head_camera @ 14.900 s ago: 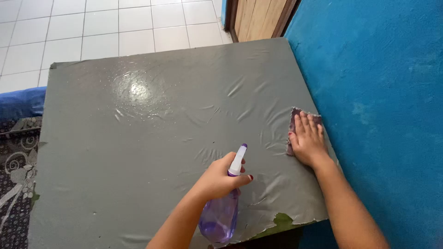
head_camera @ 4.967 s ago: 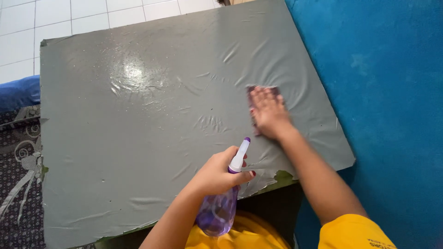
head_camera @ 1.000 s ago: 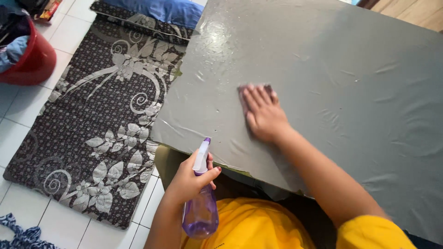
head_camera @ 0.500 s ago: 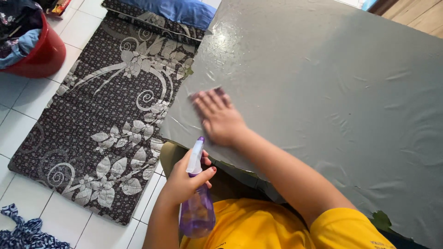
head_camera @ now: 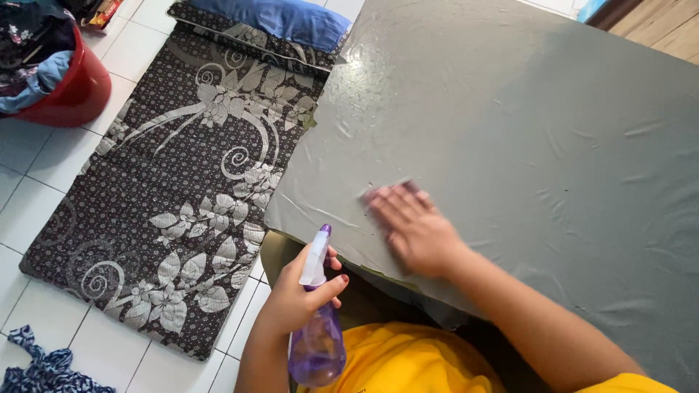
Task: Cleaning and wiping down the surface of a table using a spray bottle and cloth.
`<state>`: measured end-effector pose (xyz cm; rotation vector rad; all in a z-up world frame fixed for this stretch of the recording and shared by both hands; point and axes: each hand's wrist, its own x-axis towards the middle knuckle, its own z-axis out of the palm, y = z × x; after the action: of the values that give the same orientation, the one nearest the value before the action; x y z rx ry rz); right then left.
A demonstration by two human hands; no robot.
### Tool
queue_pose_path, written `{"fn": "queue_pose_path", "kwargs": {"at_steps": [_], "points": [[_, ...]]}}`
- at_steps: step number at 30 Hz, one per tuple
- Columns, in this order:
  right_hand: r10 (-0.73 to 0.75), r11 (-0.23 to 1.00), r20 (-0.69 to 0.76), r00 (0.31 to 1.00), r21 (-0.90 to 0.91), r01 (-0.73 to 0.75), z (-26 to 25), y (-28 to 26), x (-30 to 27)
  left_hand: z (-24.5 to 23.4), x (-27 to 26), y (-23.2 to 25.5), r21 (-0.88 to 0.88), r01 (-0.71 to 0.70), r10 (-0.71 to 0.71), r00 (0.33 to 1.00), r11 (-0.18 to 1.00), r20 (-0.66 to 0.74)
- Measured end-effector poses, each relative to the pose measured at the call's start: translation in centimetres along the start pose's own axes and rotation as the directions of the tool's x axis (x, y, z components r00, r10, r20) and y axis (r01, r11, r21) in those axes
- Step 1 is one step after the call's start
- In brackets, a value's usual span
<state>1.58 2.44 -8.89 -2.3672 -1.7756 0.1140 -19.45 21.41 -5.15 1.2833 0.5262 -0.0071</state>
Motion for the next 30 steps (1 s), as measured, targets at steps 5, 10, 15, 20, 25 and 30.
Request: {"fn": "queue_pose_path", "kwargs": {"at_steps": [5, 10, 15, 20, 25, 30], "points": [[0.229, 0.973, 0.013, 0.973, 0.014, -0.229, -0.9, 4.5, 3.5, 0.6, 0.5, 0.8, 0.006, -0.017, 0.017, 0.999, 1.000, 0.038], [0.383, 0.924, -0.030, 0.923, 0.014, -0.382, 0.7, 5.9, 9.6, 1.4, 0.4, 0.7, 0.037, -0.046, 0.044, 0.997, 0.998, 0.059], [0.318, 0.948, -0.038, 0.947, -0.015, -0.319, 2.9, 3.2, 14.5, 1.8, 0.1, 0.9, 0.064, -0.041, 0.036, 0.997, 0.997, 0.067], [0.103, 0.994, -0.055, 0.993, -0.041, -0.106, 3.4, -2.6, 12.0, 2.1, 0.3, 0.9, 0.022, -0.041, 0.040, 0.996, 0.999, 0.078], [-0.121, 0.990, -0.142, 0.982, -0.094, 0.109, 2.3, -4.1, 7.1, 3.0, 0.5, 2.3, 0.059, -0.065, 0.059, 0.993, 0.996, 0.098], [-0.016, 0.995, -0.028, 0.999, 0.095, 0.018, 0.5, -1.8, 3.2, 4.4, 1.5, 1.9, 0.142, -0.066, 0.043, 0.986, 0.988, 0.163]]}}
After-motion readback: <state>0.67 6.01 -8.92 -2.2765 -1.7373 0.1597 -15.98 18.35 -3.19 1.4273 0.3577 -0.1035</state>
